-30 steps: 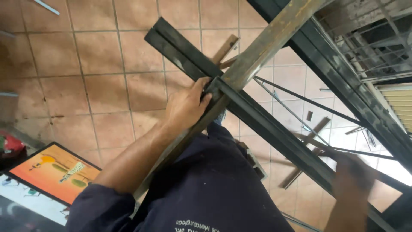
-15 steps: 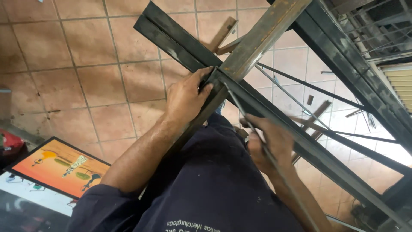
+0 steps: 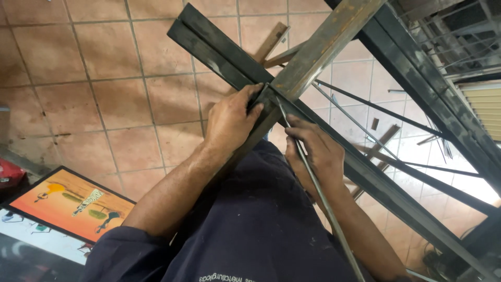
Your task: Cutting metal profiles to specific lengths using a circular chop saw on a stand
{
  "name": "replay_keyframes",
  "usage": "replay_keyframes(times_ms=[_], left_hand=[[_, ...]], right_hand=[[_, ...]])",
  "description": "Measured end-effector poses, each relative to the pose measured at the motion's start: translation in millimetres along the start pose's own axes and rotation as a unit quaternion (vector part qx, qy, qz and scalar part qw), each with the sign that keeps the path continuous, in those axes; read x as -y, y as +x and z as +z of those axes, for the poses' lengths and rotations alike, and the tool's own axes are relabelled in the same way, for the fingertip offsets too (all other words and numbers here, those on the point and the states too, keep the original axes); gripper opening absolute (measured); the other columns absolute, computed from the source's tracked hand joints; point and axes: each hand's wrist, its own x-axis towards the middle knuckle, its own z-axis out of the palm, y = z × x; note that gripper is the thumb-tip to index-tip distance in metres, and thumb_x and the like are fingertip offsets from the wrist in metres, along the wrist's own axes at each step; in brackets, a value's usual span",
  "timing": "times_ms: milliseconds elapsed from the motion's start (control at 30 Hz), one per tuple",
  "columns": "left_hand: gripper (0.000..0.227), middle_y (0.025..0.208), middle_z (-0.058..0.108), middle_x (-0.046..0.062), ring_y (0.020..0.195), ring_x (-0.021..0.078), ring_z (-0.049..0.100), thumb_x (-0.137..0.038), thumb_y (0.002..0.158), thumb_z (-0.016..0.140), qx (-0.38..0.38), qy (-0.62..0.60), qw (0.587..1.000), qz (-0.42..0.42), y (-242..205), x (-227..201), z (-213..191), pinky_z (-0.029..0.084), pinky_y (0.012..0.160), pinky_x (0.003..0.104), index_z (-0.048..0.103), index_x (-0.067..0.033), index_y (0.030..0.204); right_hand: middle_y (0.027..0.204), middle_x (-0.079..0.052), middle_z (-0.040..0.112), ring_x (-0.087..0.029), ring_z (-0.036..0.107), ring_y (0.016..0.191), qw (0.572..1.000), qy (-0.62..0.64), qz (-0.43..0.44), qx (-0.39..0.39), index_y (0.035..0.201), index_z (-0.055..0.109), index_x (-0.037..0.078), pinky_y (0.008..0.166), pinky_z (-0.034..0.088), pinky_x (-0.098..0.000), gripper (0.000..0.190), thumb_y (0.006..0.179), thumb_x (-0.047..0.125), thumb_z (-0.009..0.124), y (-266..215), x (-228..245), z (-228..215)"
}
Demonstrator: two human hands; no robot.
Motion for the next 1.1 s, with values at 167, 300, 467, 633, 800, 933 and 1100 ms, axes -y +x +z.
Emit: replay_keyframes(times_ms=[167,300,467,633,800,933,1100], left_hand=[[0.041,0.117,0.075,0.008,0.112,0.0357,0.07,-0.037,0.096,0.065,0.012,-0.005,1.0,-0.005,-3,0,0,0.057,0.092,0.054,0.059,-0.0284,0.136],[0.04,0.113,0.076,0.009,0.108,0.0375,0.072,-0.035,0.095,0.066,0.001,-0.012,1.0,-0.003,-4,1,2,0.058,0.09,0.054,0.061,-0.0269,0.134],[0.039,0.114,0.076,0.01,0.109,0.0385,0.071,-0.034,0.096,0.065,0.003,-0.027,1.0,-0.005,-3,-3,-1,0.057,0.09,0.055,0.06,-0.0269,0.134],[0.038,0.116,0.076,0.01,0.11,0.0395,0.071,-0.033,0.096,0.065,0.008,-0.048,0.999,-0.014,-3,-3,-3,0.057,0.091,0.055,0.06,-0.0264,0.134],[0.038,0.118,0.075,0.011,0.111,0.04,0.071,-0.031,0.097,0.064,0.011,-0.049,0.999,-0.005,-3,-4,-4,0.057,0.09,0.057,0.059,-0.0264,0.134],[0.038,0.118,0.075,0.012,0.11,0.0406,0.071,-0.031,0.097,0.064,0.017,-0.054,0.998,-0.016,-5,-9,-8,0.057,0.091,0.056,0.059,-0.0254,0.135],[0.039,0.118,0.075,0.011,0.112,0.0412,0.07,-0.032,0.097,0.064,0.024,-0.053,0.998,-0.03,-6,-9,-7,0.056,0.092,0.056,0.06,-0.0278,0.135]], right_hand=[[0.109,-0.021,0.076,-0.04,0.076,0.099,0.999,0.031,0.006,-0.008,0.1,0.075,0.001,0.08,0.06,-0.0425,0.009,0.092,0.001,0.071,-2,-4,3],[0.11,-0.019,0.076,-0.039,0.076,0.099,1.0,0.02,0.018,-0.007,0.101,0.074,0.001,0.079,0.061,-0.0408,0.009,0.092,0.001,0.071,0,0,4],[0.114,-0.022,0.073,-0.044,0.072,0.104,0.999,0.013,0.043,0.002,0.111,0.071,0.0,0.078,0.061,-0.0454,0.019,0.099,0.013,0.068,9,-2,6],[0.103,-0.017,0.076,-0.039,0.075,0.097,1.0,0.012,0.014,-0.022,0.1,0.073,0.0,0.077,0.061,-0.0401,0.01,0.096,0.009,0.071,2,-20,21],[0.096,-0.018,0.074,-0.039,0.076,0.095,1.0,-0.005,0.006,-0.018,0.095,0.072,-0.002,0.076,0.061,-0.0426,0.007,0.094,0.005,0.071,6,-10,19],[0.095,-0.016,0.075,-0.039,0.076,0.094,1.0,0.019,0.014,-0.004,0.096,0.074,0.001,0.076,0.061,-0.0417,0.01,0.094,0.011,0.072,0,-13,17],[0.095,-0.017,0.074,-0.039,0.076,0.093,1.0,0.003,0.019,-0.02,0.097,0.074,-0.001,0.075,0.061,-0.0403,0.007,0.094,0.005,0.07,1,-9,10]])
